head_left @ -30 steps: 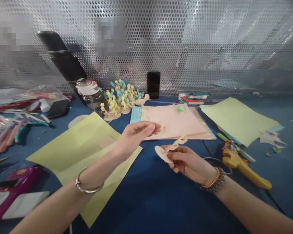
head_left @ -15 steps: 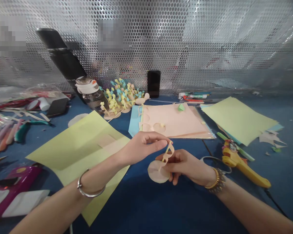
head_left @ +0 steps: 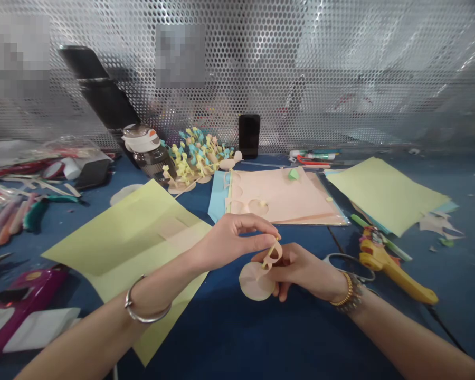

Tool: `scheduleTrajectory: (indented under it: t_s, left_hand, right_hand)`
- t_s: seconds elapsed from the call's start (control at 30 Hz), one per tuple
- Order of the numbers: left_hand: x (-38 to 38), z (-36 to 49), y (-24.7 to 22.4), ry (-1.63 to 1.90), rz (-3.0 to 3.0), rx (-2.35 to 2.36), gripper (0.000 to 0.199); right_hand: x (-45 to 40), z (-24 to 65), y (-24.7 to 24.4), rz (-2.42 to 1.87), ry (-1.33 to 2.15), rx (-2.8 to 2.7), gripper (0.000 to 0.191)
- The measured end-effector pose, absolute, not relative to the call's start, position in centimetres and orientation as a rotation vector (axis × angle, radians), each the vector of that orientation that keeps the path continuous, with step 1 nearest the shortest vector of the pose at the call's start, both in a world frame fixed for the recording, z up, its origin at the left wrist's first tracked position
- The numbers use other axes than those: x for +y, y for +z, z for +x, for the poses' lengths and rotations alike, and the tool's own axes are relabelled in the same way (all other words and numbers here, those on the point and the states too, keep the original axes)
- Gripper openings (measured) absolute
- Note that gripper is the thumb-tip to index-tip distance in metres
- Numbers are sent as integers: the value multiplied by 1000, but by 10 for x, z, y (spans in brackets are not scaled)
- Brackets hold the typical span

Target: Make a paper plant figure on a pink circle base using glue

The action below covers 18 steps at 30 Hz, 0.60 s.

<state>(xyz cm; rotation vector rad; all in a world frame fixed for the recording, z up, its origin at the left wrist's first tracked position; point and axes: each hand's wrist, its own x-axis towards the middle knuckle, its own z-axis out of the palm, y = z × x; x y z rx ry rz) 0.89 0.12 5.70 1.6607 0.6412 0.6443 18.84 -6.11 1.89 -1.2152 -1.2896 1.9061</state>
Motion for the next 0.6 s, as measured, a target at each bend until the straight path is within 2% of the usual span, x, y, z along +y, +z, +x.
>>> scheduleTrajectory:
  t_s: [0.37, 0.5, 0.6]
  left_hand:
    - [-1, 11, 61, 661, 1511, 727, 10]
    - [2, 11, 60, 817, 1398, 812, 11]
    - [2, 12, 59, 908, 1323, 853, 14]
  right_hand:
    - [-58, 192, 16, -1275, 1820, -1449, 28]
    - [-55, 200, 22, -1392, 1568, -1514, 33]
    - [-56, 205, 28, -1470, 1205, -1552, 28]
